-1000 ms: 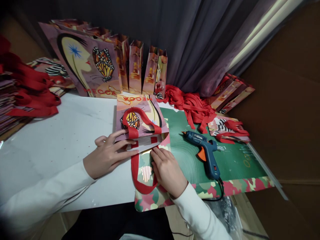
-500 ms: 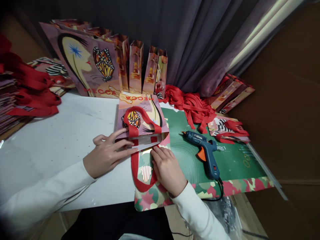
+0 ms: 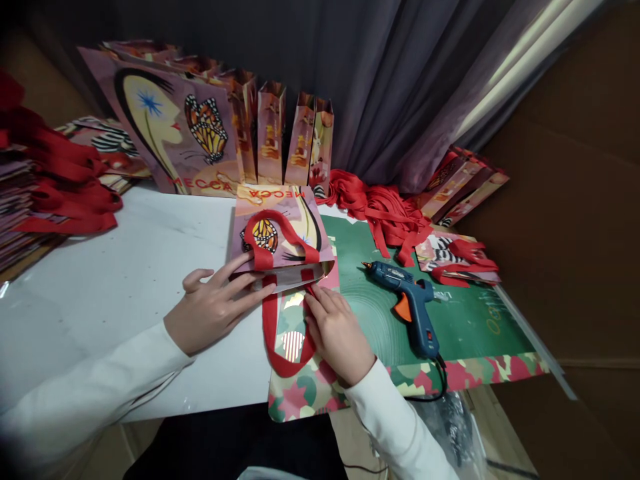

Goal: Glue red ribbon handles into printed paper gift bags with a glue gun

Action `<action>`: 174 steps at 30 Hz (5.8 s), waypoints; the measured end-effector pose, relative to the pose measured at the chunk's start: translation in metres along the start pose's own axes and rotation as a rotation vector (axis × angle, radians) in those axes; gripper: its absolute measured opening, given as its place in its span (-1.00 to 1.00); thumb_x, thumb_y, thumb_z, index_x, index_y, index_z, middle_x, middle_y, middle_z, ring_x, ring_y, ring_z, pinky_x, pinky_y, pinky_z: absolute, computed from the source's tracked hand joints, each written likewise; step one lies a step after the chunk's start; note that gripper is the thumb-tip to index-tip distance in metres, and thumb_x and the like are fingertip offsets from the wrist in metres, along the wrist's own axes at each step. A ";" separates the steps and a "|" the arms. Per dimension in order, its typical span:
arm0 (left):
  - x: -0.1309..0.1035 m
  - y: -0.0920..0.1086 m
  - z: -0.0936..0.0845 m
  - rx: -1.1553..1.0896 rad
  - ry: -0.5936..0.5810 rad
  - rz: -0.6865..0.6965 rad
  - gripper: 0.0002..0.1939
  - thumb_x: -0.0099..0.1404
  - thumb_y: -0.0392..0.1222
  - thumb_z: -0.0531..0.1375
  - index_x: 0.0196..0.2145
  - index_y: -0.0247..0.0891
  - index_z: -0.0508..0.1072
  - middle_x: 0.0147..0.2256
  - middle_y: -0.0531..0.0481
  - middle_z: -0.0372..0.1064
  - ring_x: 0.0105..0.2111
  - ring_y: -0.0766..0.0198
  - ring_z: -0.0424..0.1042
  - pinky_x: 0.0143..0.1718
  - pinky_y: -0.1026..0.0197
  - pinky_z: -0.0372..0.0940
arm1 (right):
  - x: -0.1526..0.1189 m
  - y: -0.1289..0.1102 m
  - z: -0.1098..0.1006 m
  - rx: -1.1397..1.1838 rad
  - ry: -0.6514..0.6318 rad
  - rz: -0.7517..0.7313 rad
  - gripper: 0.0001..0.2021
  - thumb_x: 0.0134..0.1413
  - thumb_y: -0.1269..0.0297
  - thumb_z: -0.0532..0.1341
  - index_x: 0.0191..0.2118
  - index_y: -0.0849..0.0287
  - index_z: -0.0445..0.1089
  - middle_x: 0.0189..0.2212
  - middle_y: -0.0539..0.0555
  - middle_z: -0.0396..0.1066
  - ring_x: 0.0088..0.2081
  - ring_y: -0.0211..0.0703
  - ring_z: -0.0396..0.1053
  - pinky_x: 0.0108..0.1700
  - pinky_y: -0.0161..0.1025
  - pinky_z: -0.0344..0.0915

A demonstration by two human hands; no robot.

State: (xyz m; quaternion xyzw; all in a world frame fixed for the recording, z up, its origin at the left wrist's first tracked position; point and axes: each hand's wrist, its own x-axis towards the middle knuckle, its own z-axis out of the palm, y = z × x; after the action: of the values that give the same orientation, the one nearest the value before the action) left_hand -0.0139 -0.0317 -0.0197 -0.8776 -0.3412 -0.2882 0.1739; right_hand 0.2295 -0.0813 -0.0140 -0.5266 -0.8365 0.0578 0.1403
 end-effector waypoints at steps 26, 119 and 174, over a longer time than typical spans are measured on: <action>0.000 -0.015 0.024 -0.487 -0.042 -0.709 -0.27 0.28 0.06 0.18 0.27 -0.18 -0.02 0.19 -0.24 0.16 0.11 -0.07 0.29 0.12 -0.18 0.20 | 0.069 0.042 0.024 0.366 0.295 0.376 -0.76 -0.10 0.29 0.31 -0.30 0.13 0.26 -0.36 0.03 0.30 -0.30 -0.06 0.30 -0.21 -0.12 0.27; 0.018 0.024 0.032 -0.280 -0.471 -0.201 -0.49 0.44 -0.13 -0.11 0.31 -0.09 0.15 0.23 -0.20 0.14 0.22 -0.11 0.16 0.18 -0.19 0.14 | -0.004 0.015 0.005 0.471 0.437 0.661 -0.75 0.28 0.13 0.00 -0.39 0.11 0.21 -0.54 -0.08 0.25 -0.47 -0.24 0.23 -0.37 -0.30 0.11; 0.025 0.026 0.029 -0.251 -0.517 -0.257 -0.51 0.42 -0.15 -0.09 0.26 -0.10 0.24 0.16 -0.17 0.25 0.11 -0.08 0.28 0.08 -0.12 0.23 | 0.057 0.031 -0.011 -0.122 -0.013 0.573 -0.76 0.26 0.24 0.08 -0.20 0.16 0.48 -0.36 0.19 0.54 -0.30 -0.02 0.47 -0.36 -0.27 0.10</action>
State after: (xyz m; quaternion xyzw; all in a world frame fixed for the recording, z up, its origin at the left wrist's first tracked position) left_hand 0.0305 -0.0227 -0.0288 -0.8861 -0.4441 -0.1152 -0.0662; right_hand 0.2366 -0.0168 -0.0009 -0.7483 -0.6566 0.0480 0.0813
